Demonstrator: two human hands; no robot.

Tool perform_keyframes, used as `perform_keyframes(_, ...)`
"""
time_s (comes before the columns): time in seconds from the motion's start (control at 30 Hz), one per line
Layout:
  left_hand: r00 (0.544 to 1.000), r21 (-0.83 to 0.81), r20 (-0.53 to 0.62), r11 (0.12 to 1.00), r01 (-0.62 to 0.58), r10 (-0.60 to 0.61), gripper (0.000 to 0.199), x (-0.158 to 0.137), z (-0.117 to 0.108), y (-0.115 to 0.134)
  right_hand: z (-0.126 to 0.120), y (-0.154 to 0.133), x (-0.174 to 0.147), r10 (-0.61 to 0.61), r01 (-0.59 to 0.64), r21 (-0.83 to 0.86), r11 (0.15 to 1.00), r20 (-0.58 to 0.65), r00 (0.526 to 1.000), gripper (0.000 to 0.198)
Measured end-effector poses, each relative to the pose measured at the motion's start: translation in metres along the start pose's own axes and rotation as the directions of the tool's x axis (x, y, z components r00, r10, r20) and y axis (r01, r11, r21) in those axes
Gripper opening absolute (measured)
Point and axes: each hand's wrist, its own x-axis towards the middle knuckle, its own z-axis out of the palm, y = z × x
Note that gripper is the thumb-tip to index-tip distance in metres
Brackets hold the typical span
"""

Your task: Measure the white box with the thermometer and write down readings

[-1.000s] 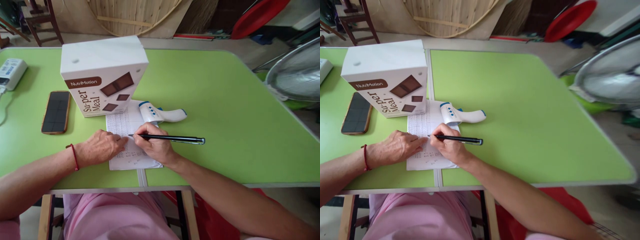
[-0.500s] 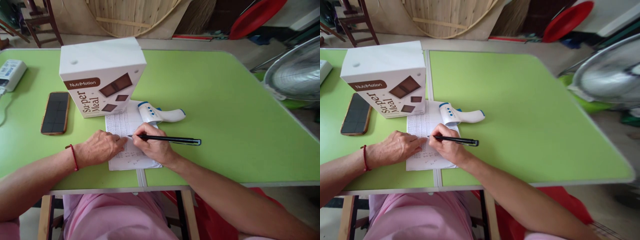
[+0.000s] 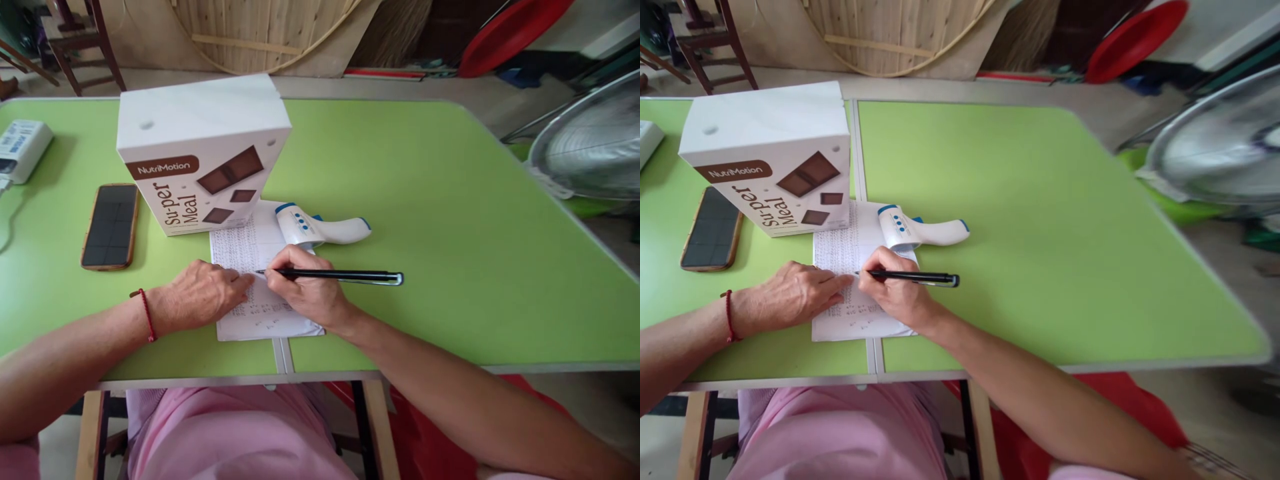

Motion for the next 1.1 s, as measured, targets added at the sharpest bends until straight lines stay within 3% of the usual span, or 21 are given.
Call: perform_keyframes(1.1,1.000,-0.003,0.022,1.000,0.013,-0.013,0.021,0.0000,-0.0007,0.0001,-0.0044,-0.0011,0.0021,0.007,-0.007,-0.002,1.000,0.009,1.000,0.014)
